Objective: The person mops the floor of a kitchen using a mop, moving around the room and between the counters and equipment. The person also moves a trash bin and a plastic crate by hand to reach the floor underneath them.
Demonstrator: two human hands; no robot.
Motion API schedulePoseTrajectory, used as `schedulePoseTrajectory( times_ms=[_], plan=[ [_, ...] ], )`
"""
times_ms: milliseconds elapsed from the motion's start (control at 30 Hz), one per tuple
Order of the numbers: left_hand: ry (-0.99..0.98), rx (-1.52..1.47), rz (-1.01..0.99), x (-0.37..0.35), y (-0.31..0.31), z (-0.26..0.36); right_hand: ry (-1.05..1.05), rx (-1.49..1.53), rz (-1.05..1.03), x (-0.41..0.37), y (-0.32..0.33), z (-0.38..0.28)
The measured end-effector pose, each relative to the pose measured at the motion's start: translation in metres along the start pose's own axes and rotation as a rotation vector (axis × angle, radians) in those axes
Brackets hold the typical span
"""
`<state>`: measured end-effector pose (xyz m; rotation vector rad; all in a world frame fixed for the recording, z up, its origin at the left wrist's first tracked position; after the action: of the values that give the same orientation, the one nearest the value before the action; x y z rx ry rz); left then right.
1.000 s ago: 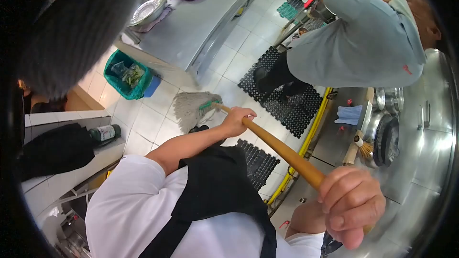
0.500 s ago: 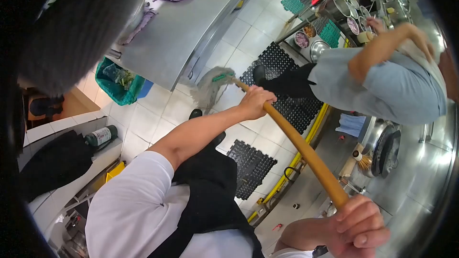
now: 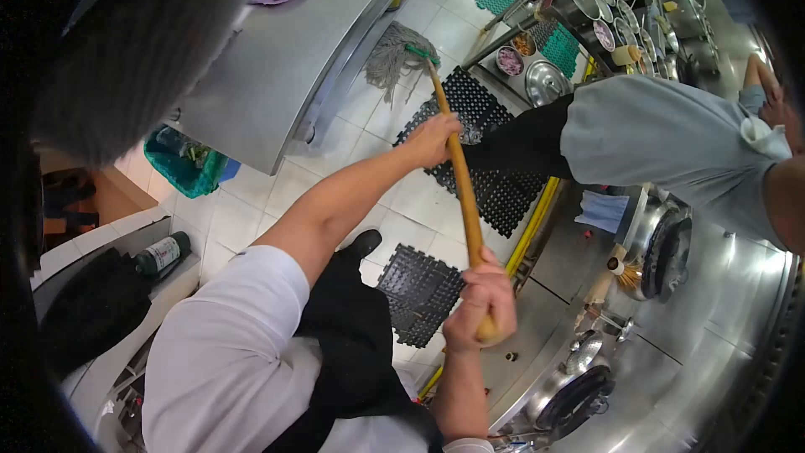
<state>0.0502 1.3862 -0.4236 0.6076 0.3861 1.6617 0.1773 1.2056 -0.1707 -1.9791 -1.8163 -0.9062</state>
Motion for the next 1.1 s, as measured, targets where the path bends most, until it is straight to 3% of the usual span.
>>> schedulePoseTrajectory(
  times_ms=[67, 233, 333, 400, 433, 500, 533, 567, 667, 800, 833, 867, 933, 1000, 1100],
  plan=[
    [-0.088, -0.095, -0.128, -0.022, 0.014, 0.016, -0.032, -0.100, -0.161, -0.019, 0.002, -0.012],
    [-0.125, -0.035, -0.307, -0.075, 0.030, 0.065, -0.092, -0.019, -0.104, -0.007, 0.053, -0.084],
    [-0.237, 0.047, -0.488, -0.108, 0.032, 0.086, -0.019, 0.020, -0.252, 0.011, 0.076, -0.125],
    [-0.345, -0.033, -0.562, -0.129, 0.043, 0.095, 0.091, 0.466, -0.393, 0.020, 0.078, -0.137],
    [-0.338, -0.057, -0.612, -0.131, 0.055, 0.104, 0.102, 0.462, -0.385, 0.027, 0.077, -0.138],
    [-0.335, -0.094, -0.598, -0.124, 0.055, 0.099, 0.249, 0.527, -0.580, 0.042, 0.068, -0.141],
    [-0.340, -0.096, -0.595, -0.114, 0.051, 0.098, 0.194, 0.471, -0.510, 0.046, 0.061, -0.140],
    [-0.344, -0.075, -0.625, -0.100, 0.047, 0.095, 0.197, 0.469, -0.513, 0.044, 0.060, -0.134],
    [-0.403, -0.074, -0.603, -0.048, 0.030, 0.078, -0.003, 0.225, -0.192, 0.041, 0.052, -0.094],
    [-0.527, 0.119, -0.473, 0.053, 0.005, 0.025, 0.054, 0.020, -0.258, 0.055, -0.002, -0.007],
    [-0.402, 0.232, -0.533, 0.083, 0.005, 0.015, 0.062, -0.049, -0.316, 0.060, -0.020, 0.019],
    [-0.337, 0.192, -0.362, 0.107, 0.005, 0.000, 0.037, -0.099, -0.372, 0.066, -0.038, 0.046],
    [-0.253, 0.187, -0.288, 0.150, -0.007, -0.029, 0.013, -0.157, -0.439, 0.077, -0.073, 0.095],
    [-0.223, 0.198, -0.255, 0.174, -0.010, -0.029, -0.103, -0.148, -0.252, 0.088, -0.089, 0.133],
    [-0.297, 0.125, -0.207, 0.187, -0.016, -0.016, -0.166, -0.103, -0.108, 0.103, -0.079, 0.135]
  ],
)
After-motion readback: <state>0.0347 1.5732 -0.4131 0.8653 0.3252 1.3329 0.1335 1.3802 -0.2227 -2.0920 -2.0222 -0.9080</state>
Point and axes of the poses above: each hand's wrist, its own x-axis towards the middle knuckle, its own y-axis out of the back of the hand, z = x × y, the point moved 3 cm from there along x, towards the middle knuckle, and after that the axes turned 8 degrees about y, right-handed, at the moved point
